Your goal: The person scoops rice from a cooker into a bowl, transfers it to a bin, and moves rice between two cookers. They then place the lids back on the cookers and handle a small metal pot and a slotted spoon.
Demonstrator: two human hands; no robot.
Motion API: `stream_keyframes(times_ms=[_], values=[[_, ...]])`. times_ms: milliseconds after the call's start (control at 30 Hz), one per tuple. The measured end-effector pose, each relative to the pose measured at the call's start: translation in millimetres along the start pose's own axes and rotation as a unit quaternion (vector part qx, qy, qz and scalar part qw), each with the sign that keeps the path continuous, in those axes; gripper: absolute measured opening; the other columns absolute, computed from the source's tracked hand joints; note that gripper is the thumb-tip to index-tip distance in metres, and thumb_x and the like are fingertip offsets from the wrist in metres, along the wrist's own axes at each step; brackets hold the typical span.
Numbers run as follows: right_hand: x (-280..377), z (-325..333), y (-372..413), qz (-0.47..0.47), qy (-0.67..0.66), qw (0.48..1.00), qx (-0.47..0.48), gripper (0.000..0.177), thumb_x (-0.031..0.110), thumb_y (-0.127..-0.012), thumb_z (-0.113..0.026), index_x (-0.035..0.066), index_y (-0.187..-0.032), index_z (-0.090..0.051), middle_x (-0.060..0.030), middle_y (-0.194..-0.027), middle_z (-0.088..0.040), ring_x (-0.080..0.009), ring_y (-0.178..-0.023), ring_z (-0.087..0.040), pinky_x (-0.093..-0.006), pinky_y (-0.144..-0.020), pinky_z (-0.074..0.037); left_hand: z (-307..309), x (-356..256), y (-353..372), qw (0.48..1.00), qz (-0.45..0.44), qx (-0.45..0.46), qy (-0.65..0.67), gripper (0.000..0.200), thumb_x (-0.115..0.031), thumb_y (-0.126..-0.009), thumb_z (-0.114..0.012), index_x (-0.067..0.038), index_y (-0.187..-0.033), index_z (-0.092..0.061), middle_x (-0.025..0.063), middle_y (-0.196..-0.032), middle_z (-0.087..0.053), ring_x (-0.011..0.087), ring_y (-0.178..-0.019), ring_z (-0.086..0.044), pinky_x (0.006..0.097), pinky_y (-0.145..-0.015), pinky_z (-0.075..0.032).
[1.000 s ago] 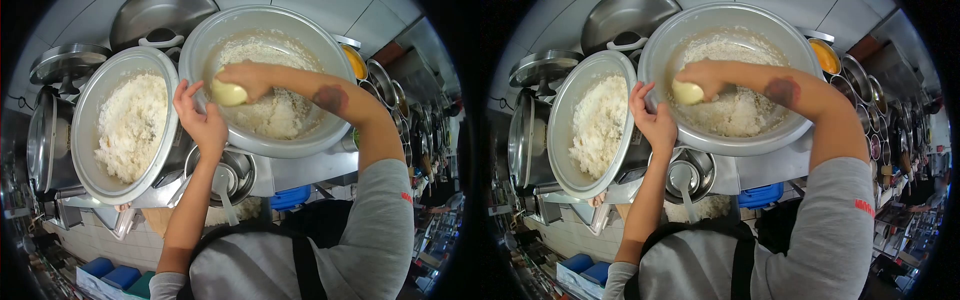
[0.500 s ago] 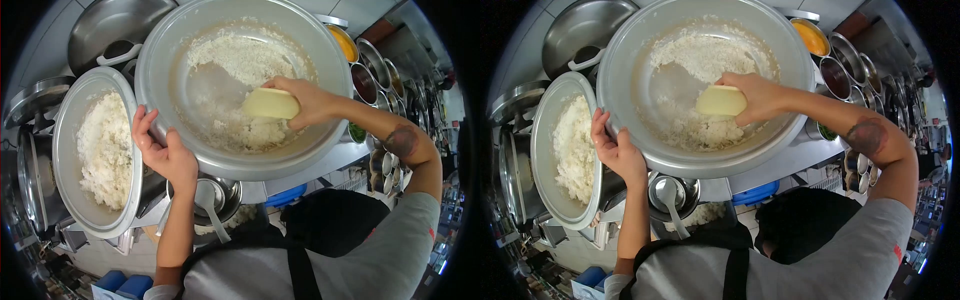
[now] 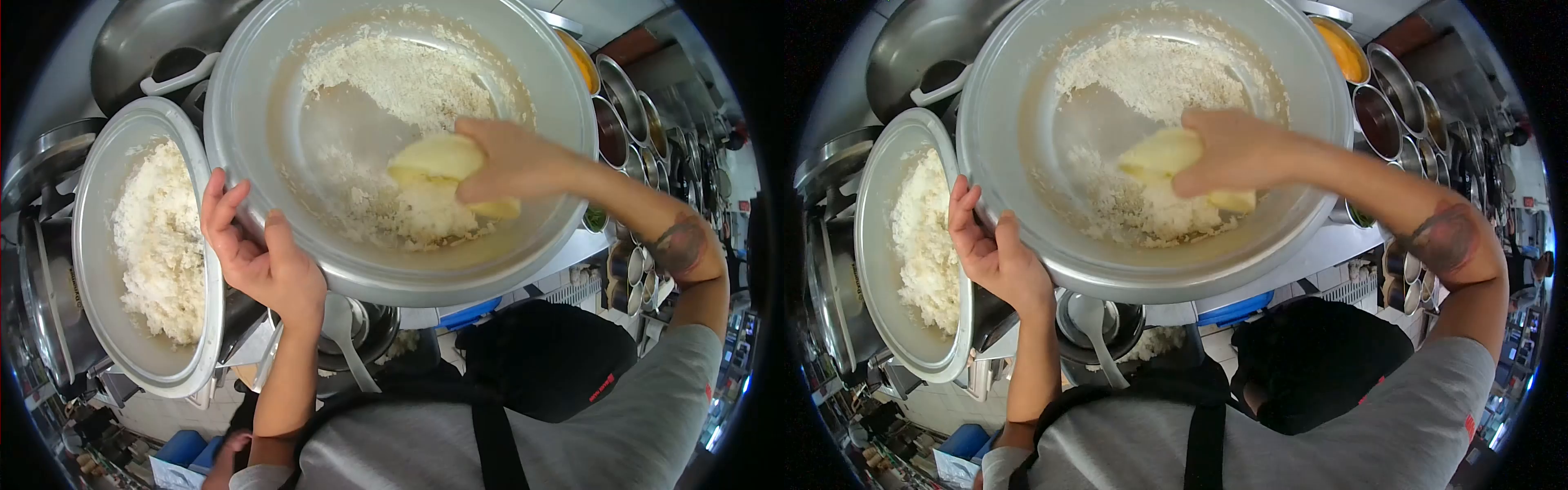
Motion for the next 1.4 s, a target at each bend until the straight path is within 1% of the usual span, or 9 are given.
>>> stream_keyframes(times_ms=[167, 300, 467, 567, 700, 767, 1000, 1200, 1400], values=[[-5.8, 20.7, -8.9, 0.099, 0.116, 0.988, 0.020, 0.041, 0.021, -0.061, -0.070, -0.001, -0.089, -0.050, -0.0187, -0.080, -0.060, -0.0283, -0.073, -0.061, -0.0377, -0.067, -0.048, -1.2, -1.1, 0.2, 1.000, -0.007, 0.004, -0.001, 0.039, 0.012, -0.075, -0.047, 0.001, -0.111, -0.055, 0.0202, -0.139, -0.039, 0.0282, -0.129, -0.040, 0.0385, -0.107, -0.030], [-14.6, 7.6, -10.7, 0.094, 0.102, 0.990, 0.035, 0.046, 0.022, -0.061, -0.071, 0.000, -0.097, -0.052, -0.0193, -0.087, -0.061, -0.0291, -0.080, -0.061, -0.0375, -0.071, -0.048, -2.1, -1.9, 1.1, 1.000, 0.002, -0.002, 0.007, 0.038, 0.012, -0.074, -0.047, 0.002, -0.110, -0.055, 0.0203, -0.139, -0.039, 0.0283, -0.129, -0.040, 0.0388, -0.108, -0.030], [8.9, -35.4, -20.5, 0.058, 0.002, 0.996, 0.065, 0.063, 0.033, -0.066, -0.072, -0.003, -0.114, -0.051, -0.0212, -0.104, -0.060, -0.0306, -0.096, -0.060, -0.0375, -0.082, -0.047, -0.9, -0.6, 0.5, 1.000, -0.004, -0.001, 0.016, 0.038, 0.013, -0.074, -0.047, 0.002, -0.110, -0.055, 0.0205, -0.138, -0.040, 0.0281, -0.129, -0.040, 0.0382, -0.108, -0.029], [19.2, -39.5, -13.3, 0.040, -0.019, 0.999, 0.001, 0.072, 0.042, -0.066, -0.071, -0.011, -0.111, -0.051, -0.0258, -0.099, -0.061, -0.0331, -0.090, -0.062, -0.0390, -0.077, -0.049, -1.7, -0.8, 1.2, 1.000, -0.005, -0.009, 0.024, 0.038, 0.013, -0.074, -0.046, 0.002, -0.109, -0.055, 0.0206, -0.138, -0.040, 0.0280, -0.128, -0.040, 0.0380, -0.107, -0.030], [21.4, -50.2, -24.3, 0.014, -0.083, 0.996, -0.027, 0.073, 0.042, -0.066, -0.070, -0.012, -0.112, -0.051, -0.0248, -0.097, -0.061, -0.0327, -0.090, -0.062, -0.0384, -0.076, -0.049, -2.0, -0.8, 1.0, 1.000, 0.002, -0.008, 0.022, 0.038, 0.013, -0.073, -0.046, 0.002, -0.109, -0.056, 0.0206, -0.138, -0.040, 0.0280, -0.128, -0.041, 0.0381, -0.108, -0.030], [31.1, -61.8, -30.8, -0.014, -0.259, 0.966, 0.019, 0.072, 0.035, -0.067, -0.074, -0.008, -0.119, -0.048, -0.0203, -0.111, -0.056, -0.0267, -0.101, -0.058, -0.0347, -0.083, -0.047, -3.0, -1.9, 1.4, 0.999, 0.001, -0.014, 0.031, 0.037, 0.013, -0.074, -0.046, 0.002, -0.108, -0.056, 0.0207, -0.137, -0.040, 0.0279, -0.128, -0.040, 0.0381, -0.108, -0.030], [74.7, -75.8, -45.8, 0.024, -0.365, 0.930, 0.030, 0.065, 0.029, -0.069, -0.072, -0.009, -0.117, -0.048, -0.0211, -0.109, -0.055, -0.0232, -0.098, -0.058, -0.0332, -0.075, -0.050, -2.1, 0.4, 2.4, 1.000, 0.006, -0.003, 0.025, 0.037, 0.011, -0.074, -0.046, 0.002, -0.109, -0.056, 0.0190, -0.137, -0.040, 0.0277, -0.128, -0.041, 0.0380, -0.107, -0.030], [90.3, -71.1, -70.7, 0.039, -0.419, 0.907, 0.003, 0.059, 0.026, -0.074, -0.069, -0.006, -0.119, -0.048, -0.0207, -0.113, -0.054, -0.0260, -0.097, -0.060, -0.0392, -0.074, -0.052, -3.1, 0.1, 1.2, 1.000, -0.007, 0.013, 0.010, 0.040, 0.010, -0.074, -0.044, 0.002, -0.112, -0.054, 0.0164, -0.132, -0.042, 0.0281, -0.129, -0.037, 0.0388, -0.109, -0.026], [104.4, -56.9, -78.3, 0.101, -0.596, 0.785, 0.137, 0.059, 0.034, -0.080, -0.058, 0.003, -0.128, -0.045, -0.0220, -0.125, -0.051, -0.0370, -0.113, -0.055, -0.0612, -0.084, -0.048, -3.1, 6.8, 4.6, 0.999, -0.009, -0.013, 0.036, 0.046, 0.010, -0.076, -0.044, 0.002, -0.121, -0.043, 0.0190, -0.132, -0.040, 0.0285, -0.127, -0.038, 0.0399, -0.110, -0.024]])
Point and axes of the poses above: each hand's wrist, its own y-axis away from the middle knuckle, its own z-axis out of the back of the hand, x = y × z, the point moved 5 cm from there along -y, towards the middle knuckle
